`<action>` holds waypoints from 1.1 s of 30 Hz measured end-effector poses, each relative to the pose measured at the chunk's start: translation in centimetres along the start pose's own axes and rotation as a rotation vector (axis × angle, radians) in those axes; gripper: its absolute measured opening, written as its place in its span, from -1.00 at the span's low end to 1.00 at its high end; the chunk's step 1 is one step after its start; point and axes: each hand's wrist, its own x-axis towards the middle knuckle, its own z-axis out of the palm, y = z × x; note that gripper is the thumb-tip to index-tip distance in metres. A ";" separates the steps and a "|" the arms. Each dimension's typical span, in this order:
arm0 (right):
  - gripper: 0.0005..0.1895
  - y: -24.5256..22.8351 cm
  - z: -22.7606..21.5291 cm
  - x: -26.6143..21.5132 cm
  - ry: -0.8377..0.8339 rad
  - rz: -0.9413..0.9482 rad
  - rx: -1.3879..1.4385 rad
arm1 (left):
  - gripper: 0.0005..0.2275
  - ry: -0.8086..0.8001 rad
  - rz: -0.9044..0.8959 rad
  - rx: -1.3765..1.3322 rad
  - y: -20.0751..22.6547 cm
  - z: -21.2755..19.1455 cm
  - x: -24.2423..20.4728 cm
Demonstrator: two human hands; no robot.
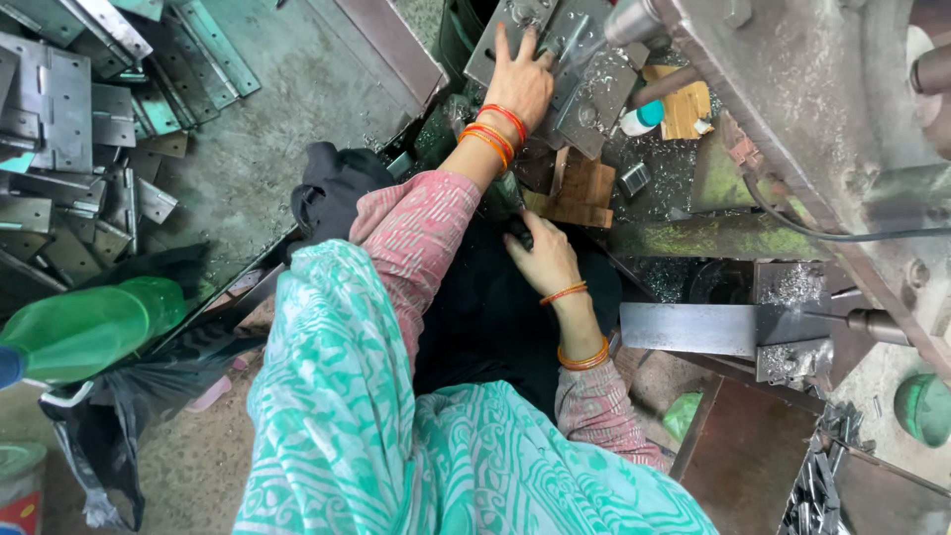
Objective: The person operates a drill press to process small metal plates, placing each plate under the drill, activating the machine, and then removing the finished piece. The person repeats this cycle multiple times, handling the metal plates by hand and using a lever to control the drill.
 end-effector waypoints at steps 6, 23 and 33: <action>-0.47 -1.4 3.1 -0.9 -0.064 0.121 -0.094 | -0.75 0.054 -0.011 -0.007 0.3 0.2 2.3; -0.47 -2.2 -0.8 0.5 0.003 0.045 -0.076 | -0.64 -0.035 -0.022 0.090 0.5 -0.3 1.2; -0.54 -1.4 2.5 -1.5 0.046 0.057 0.076 | -0.66 -0.012 -0.030 0.088 0.6 -0.5 1.1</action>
